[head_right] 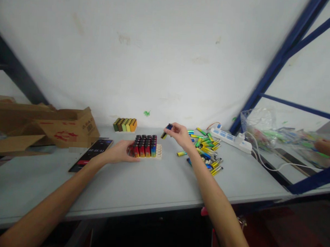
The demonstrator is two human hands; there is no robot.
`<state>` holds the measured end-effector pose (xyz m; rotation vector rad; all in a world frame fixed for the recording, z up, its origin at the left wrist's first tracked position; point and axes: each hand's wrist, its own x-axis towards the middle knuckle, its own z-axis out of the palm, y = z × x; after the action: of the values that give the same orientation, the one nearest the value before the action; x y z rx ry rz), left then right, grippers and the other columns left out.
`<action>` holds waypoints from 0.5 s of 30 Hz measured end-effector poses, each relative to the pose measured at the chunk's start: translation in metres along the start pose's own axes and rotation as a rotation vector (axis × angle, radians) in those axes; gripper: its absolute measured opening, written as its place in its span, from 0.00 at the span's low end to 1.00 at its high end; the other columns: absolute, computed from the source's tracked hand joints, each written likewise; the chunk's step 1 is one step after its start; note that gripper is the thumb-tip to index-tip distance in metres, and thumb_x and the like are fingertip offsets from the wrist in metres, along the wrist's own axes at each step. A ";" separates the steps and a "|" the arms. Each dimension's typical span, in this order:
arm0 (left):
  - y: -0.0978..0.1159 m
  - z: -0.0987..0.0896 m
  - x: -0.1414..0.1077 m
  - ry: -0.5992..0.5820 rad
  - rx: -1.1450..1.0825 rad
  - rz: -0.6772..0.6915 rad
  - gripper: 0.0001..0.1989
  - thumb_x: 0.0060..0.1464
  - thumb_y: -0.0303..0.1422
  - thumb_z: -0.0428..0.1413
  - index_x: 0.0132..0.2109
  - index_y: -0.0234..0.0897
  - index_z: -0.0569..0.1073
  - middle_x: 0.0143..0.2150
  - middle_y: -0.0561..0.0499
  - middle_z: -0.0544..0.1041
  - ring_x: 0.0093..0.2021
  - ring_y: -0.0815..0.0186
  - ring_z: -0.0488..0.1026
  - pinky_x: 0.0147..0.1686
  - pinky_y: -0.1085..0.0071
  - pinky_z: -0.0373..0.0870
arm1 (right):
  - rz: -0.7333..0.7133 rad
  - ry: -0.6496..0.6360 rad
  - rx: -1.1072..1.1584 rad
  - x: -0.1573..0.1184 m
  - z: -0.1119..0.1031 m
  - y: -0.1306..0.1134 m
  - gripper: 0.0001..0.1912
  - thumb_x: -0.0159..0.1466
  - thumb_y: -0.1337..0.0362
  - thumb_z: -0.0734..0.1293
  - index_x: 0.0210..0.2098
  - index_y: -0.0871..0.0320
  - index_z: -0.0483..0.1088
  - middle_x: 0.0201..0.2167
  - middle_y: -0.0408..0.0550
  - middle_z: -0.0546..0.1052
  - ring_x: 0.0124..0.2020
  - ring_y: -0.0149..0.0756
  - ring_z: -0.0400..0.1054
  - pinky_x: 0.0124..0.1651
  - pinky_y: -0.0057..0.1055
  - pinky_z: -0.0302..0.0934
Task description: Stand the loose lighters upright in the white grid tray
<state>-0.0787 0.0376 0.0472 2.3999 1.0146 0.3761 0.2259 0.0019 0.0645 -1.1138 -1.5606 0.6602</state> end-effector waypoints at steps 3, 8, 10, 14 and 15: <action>0.002 -0.002 -0.001 -0.014 -0.019 -0.007 0.24 0.43 0.48 0.67 0.41 0.35 0.74 0.32 0.54 0.75 0.30 0.64 0.69 0.28 0.71 0.63 | 0.046 -0.006 0.166 -0.006 0.016 0.011 0.23 0.60 0.42 0.72 0.38 0.55 0.70 0.37 0.46 0.77 0.39 0.37 0.73 0.43 0.35 0.70; 0.004 -0.002 -0.002 -0.014 -0.025 -0.010 0.23 0.44 0.48 0.66 0.41 0.35 0.74 0.30 0.54 0.74 0.29 0.64 0.68 0.28 0.71 0.63 | 0.116 -0.116 0.310 -0.020 0.029 0.018 0.23 0.64 0.39 0.67 0.42 0.51 0.62 0.30 0.40 0.74 0.31 0.34 0.71 0.32 0.33 0.71; 0.005 -0.002 -0.002 -0.012 -0.030 -0.008 0.23 0.44 0.48 0.66 0.40 0.36 0.74 0.30 0.54 0.73 0.29 0.64 0.68 0.28 0.71 0.63 | 0.088 -0.081 0.296 -0.021 0.031 0.019 0.23 0.65 0.40 0.66 0.44 0.51 0.62 0.26 0.36 0.67 0.25 0.31 0.65 0.26 0.28 0.66; 0.006 -0.002 -0.002 -0.005 -0.008 -0.014 0.23 0.43 0.48 0.66 0.39 0.36 0.73 0.30 0.54 0.73 0.29 0.64 0.69 0.28 0.71 0.62 | 0.140 -0.025 0.336 -0.020 0.032 0.020 0.24 0.66 0.37 0.63 0.43 0.51 0.63 0.24 0.34 0.58 0.20 0.26 0.53 0.19 0.22 0.52; 0.007 -0.003 -0.002 -0.002 0.001 -0.015 0.23 0.43 0.48 0.66 0.39 0.36 0.73 0.30 0.54 0.73 0.29 0.64 0.69 0.28 0.71 0.62 | 0.166 -0.012 0.330 -0.020 0.031 0.020 0.25 0.65 0.36 0.63 0.41 0.51 0.63 0.24 0.33 0.57 0.19 0.26 0.51 0.19 0.22 0.48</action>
<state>-0.0776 0.0327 0.0528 2.3919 1.0320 0.3673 0.2026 -0.0038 0.0300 -0.9945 -1.3185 0.9985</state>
